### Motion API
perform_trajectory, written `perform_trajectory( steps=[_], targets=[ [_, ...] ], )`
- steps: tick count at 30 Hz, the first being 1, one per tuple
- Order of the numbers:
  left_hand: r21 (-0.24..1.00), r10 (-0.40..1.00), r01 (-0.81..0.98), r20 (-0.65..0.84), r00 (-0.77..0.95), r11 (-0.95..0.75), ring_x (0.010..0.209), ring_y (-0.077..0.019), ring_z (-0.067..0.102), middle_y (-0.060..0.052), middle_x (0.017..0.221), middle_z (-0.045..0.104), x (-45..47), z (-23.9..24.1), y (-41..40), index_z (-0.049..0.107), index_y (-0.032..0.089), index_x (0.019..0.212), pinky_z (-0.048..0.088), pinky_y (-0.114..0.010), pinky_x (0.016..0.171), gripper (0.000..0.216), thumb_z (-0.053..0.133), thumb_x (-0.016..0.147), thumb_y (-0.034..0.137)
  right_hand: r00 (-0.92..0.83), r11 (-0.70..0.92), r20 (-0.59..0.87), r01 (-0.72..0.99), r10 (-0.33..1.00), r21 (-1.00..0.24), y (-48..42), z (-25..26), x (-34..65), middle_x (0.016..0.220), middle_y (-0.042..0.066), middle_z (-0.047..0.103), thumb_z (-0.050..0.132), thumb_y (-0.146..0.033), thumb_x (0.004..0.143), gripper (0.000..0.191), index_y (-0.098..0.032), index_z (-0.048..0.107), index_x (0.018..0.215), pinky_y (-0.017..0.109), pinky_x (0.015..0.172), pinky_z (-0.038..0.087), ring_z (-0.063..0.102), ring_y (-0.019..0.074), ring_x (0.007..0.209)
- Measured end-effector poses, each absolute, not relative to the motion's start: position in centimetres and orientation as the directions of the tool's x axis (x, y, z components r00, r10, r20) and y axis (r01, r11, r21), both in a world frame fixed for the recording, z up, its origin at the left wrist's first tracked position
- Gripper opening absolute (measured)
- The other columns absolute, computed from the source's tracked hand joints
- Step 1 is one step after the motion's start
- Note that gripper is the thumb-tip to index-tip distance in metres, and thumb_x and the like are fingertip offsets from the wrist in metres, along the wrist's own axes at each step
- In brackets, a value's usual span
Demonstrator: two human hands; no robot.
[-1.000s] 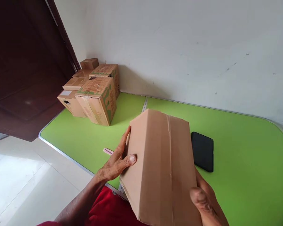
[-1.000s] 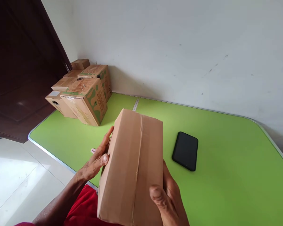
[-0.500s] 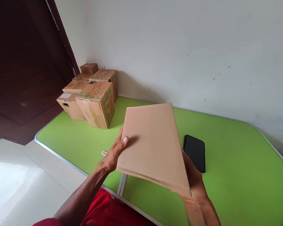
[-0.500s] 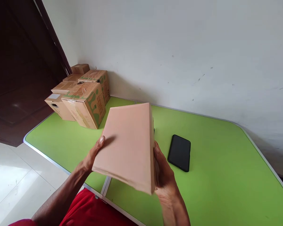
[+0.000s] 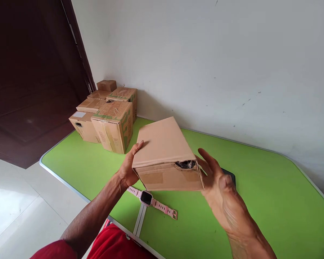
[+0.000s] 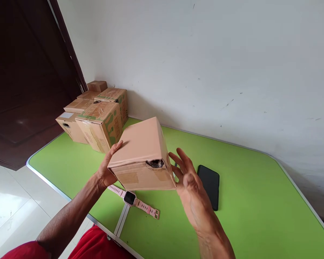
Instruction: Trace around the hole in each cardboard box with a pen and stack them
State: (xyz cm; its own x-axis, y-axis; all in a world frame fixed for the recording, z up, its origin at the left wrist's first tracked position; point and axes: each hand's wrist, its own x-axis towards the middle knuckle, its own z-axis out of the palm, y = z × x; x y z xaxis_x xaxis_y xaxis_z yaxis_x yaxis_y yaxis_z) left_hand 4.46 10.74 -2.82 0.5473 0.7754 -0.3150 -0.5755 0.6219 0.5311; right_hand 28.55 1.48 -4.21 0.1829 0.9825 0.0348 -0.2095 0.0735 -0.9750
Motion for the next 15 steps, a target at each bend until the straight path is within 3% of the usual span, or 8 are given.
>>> perform_trajectory(
  steps=[3,7,9,11,13,15],
  targets=[
    [0.493,0.709,-0.533,-0.297,0.639,0.687,0.118,-0.0355,0.076,-0.015,0.119,0.082,4.6,-2.9,10.5,0.073,0.014,0.132,0.054,-0.046,0.111,0.066,0.079,0.088,0.063,0.154,0.138,0.141,0.025,0.978,-0.990,1.3,-3.3,27.5,0.166,0.006,0.056,0.089,-0.075,0.082,0.097,-0.041,0.050,0.165,0.047,0.111,0.060,0.058,0.0365,0.148],
    [0.593,0.656,-0.403,-0.301,0.692,0.697,0.137,-0.0442,0.066,-0.016,0.132,0.079,4.9,-3.9,9.2,0.071,0.018,0.139,0.052,-0.055,0.114,0.087,0.073,0.083,0.083,0.312,0.167,0.241,0.245,0.919,-0.955,1.9,-2.7,26.3,0.144,0.011,0.071,0.086,-0.071,0.087,0.084,-0.030,0.060,0.156,0.045,0.100,0.061,0.068,0.0358,0.128],
    [0.723,0.771,-0.378,-0.333,0.543,0.578,0.155,-0.0454,0.050,-0.015,0.153,0.068,4.9,-4.4,8.4,0.066,0.022,0.149,0.046,-0.057,0.122,0.091,0.070,0.084,0.087,0.376,0.130,0.247,0.309,0.893,-0.942,2.2,-2.5,26.1,0.141,0.013,0.072,0.082,-0.076,0.087,0.085,-0.025,0.063,0.152,0.049,0.101,0.058,0.068,0.0379,0.126],
    [0.850,0.889,-0.307,-0.333,0.314,0.427,0.170,-0.0437,0.026,-0.012,0.176,0.045,4.8,-4.6,7.9,0.055,0.027,0.161,0.034,-0.059,0.132,0.096,0.070,0.086,0.087,0.449,0.099,0.266,0.361,0.853,-0.927,2.5,-2.3,25.8,0.138,0.016,0.073,0.076,-0.083,0.086,0.089,-0.021,0.064,0.149,0.053,0.103,0.055,0.068,0.0403,0.124],
    [0.943,0.952,-0.168,-0.262,0.157,0.287,0.175,-0.0397,0.005,-0.007,0.187,0.021,4.6,-4.3,7.6,0.046,0.032,0.167,0.020,-0.059,0.139,0.098,0.071,0.088,0.084,0.491,0.082,0.296,0.410,0.819,-0.908,2.7,-1.8,25.5,0.132,0.017,0.074,0.069,-0.089,0.085,0.091,-0.018,0.067,0.142,0.054,0.099,0.054,0.068,0.0412,0.119],
    [0.984,0.977,-0.069,-0.149,0.154,0.161,0.175,-0.0377,0.003,-0.004,0.186,0.023,4.3,-3.9,7.7,0.053,0.033,0.164,0.014,-0.059,0.141,0.086,0.068,0.094,0.080,0.502,0.068,0.309,0.442,0.808,-0.895,2.9,-1.2,25.0,0.122,0.017,0.077,0.061,-0.092,0.088,0.085,-0.017,0.071,0.128,0.051,0.091,0.055,0.069,0.0398,0.110]
  ],
)
